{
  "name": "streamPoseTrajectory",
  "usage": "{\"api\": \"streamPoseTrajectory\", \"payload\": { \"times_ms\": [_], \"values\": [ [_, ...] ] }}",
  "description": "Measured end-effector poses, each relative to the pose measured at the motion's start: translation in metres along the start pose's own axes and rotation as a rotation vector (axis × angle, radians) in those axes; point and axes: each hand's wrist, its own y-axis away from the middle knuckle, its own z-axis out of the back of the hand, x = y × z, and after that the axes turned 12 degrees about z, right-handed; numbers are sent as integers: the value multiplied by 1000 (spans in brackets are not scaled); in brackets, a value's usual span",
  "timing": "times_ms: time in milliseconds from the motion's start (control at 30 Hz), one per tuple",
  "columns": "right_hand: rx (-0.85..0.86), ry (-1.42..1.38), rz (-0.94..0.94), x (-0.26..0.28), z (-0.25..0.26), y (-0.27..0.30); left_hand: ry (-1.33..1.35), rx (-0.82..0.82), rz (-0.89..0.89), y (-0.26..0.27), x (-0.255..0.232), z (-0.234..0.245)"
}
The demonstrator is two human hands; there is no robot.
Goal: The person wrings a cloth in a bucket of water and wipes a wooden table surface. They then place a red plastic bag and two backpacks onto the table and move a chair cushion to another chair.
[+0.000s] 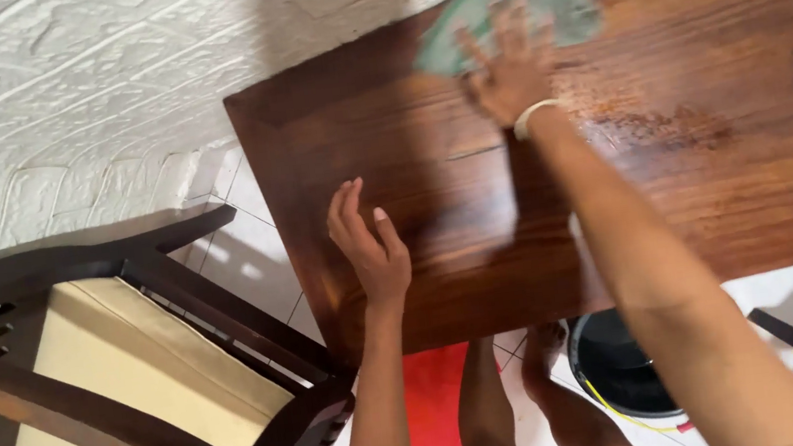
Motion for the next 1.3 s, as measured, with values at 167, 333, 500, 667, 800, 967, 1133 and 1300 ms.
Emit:
{"api": "streamPoseTrajectory", "payload": {
  "times_ms": [167, 333, 500, 667, 800, 967, 1133, 1300],
  "values": [
    [325, 86, 338, 137, -33, -5, 28, 42, 44, -6, 23, 6],
    [346, 145, 401, 128, -31, -2, 119, -11, 114, -21, 14, 10],
    [66, 247, 266, -11, -26, -15, 189, 69, 182, -49, 3, 5],
    [194, 117, -198, -110, 71, 7, 271, -42, 39, -61, 6, 3],
    [80, 131, -114, -78, 78, 10, 268, -49, 39, -51, 14, -1],
    [87, 109, -119, -41, 28, -24, 258, -58, 97, -44, 20, -11],
    [84, 220, 126, 67, -45, -48, 253, -90, 137, -45, 29, 11],
    [385, 118, 328, 219, -53, -41, 224, -207, 170, -43, 32, 37]
  ]
}}
